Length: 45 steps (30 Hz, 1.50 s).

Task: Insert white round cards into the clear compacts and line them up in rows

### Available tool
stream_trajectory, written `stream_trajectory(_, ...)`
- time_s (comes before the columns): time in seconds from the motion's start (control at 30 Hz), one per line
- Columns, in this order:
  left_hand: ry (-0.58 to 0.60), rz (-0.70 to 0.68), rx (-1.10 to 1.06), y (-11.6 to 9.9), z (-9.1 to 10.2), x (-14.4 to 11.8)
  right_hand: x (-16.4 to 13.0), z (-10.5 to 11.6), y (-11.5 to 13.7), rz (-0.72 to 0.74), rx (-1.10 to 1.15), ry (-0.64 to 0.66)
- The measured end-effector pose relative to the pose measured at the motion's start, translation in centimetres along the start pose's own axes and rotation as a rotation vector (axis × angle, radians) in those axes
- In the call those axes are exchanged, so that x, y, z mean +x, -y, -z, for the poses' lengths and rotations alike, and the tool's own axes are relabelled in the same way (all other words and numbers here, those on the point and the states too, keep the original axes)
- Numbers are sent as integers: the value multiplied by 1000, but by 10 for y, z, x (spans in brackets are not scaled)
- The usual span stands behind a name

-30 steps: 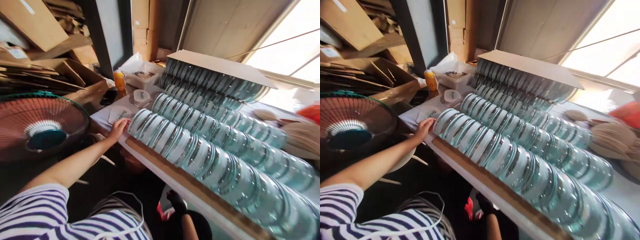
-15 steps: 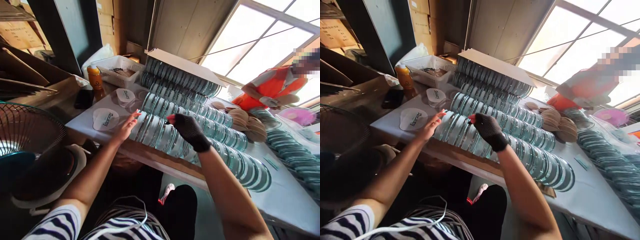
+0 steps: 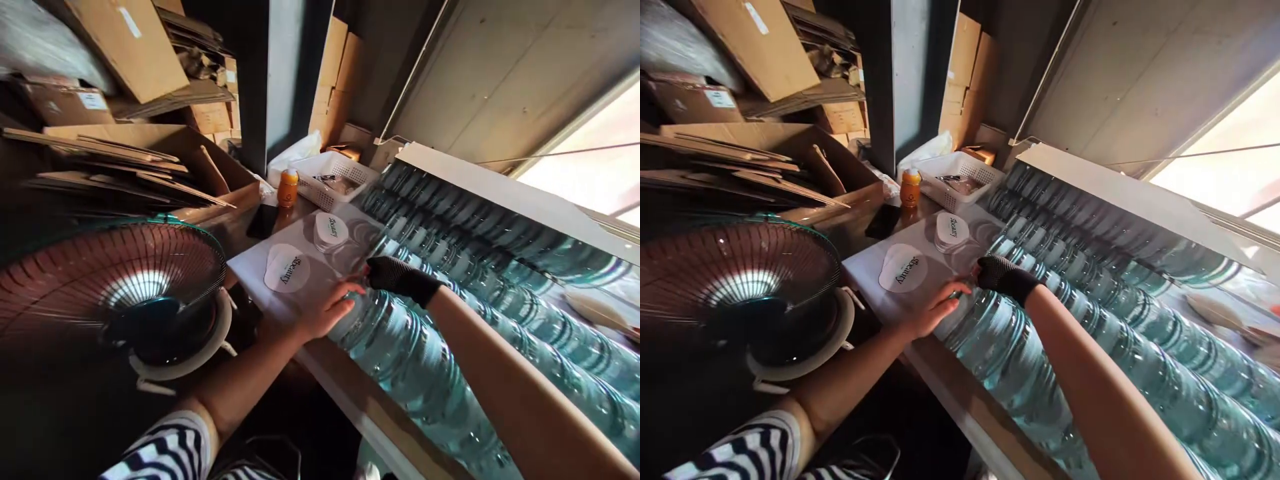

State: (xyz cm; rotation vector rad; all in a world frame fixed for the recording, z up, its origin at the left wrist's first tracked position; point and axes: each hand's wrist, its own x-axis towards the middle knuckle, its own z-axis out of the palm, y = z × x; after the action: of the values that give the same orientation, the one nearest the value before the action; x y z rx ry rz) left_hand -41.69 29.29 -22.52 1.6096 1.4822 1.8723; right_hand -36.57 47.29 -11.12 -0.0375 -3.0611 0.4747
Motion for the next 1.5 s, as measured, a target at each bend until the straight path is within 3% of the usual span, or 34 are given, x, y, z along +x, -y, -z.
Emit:
stream_trajectory(0.17,-22,77,-99,3,-2,-3,-16,-2,19,-254,-384,-16)
stream_trajectory(0.33,-65,124,-147,11,0,-1,-47,-9,51,-242,-196,-203)
stream_trajectory(0.43,-40,108,-155,14,1,3,-70,-42,83,-194,-251,-229)
stream_trajectory(0.6,-39,108,-29,17,0,6,-92,-132,131,-204,-464,-60)
stream_trajectory(0.7,-33,96,74,15,3,5,-104,-153,142,-198,-467,-66)
stream_trajectory(0.8,14,9,317,-1,11,6,-124,-122,138,-240,-461,-164)
stream_trajectory(0.93,138,-207,714,-35,11,20,-136,-38,95,-563,-451,-382)
stream_trajectory(0.97,193,-230,777,-42,7,25,-132,-20,78,-606,-451,-359)
stream_trajectory(1.03,299,-229,874,-52,-3,33,-114,4,42,-644,-419,-161)
stream_trajectory(1.13,362,-196,963,-56,-17,38,-81,13,2,-548,-327,116)
stream_trajectory(1.23,330,-202,980,-55,-21,35,-64,12,-10,-395,-287,241)
stream_trajectory(1.5,330,-183,989,-54,-21,32,-74,21,13,-401,-454,211)
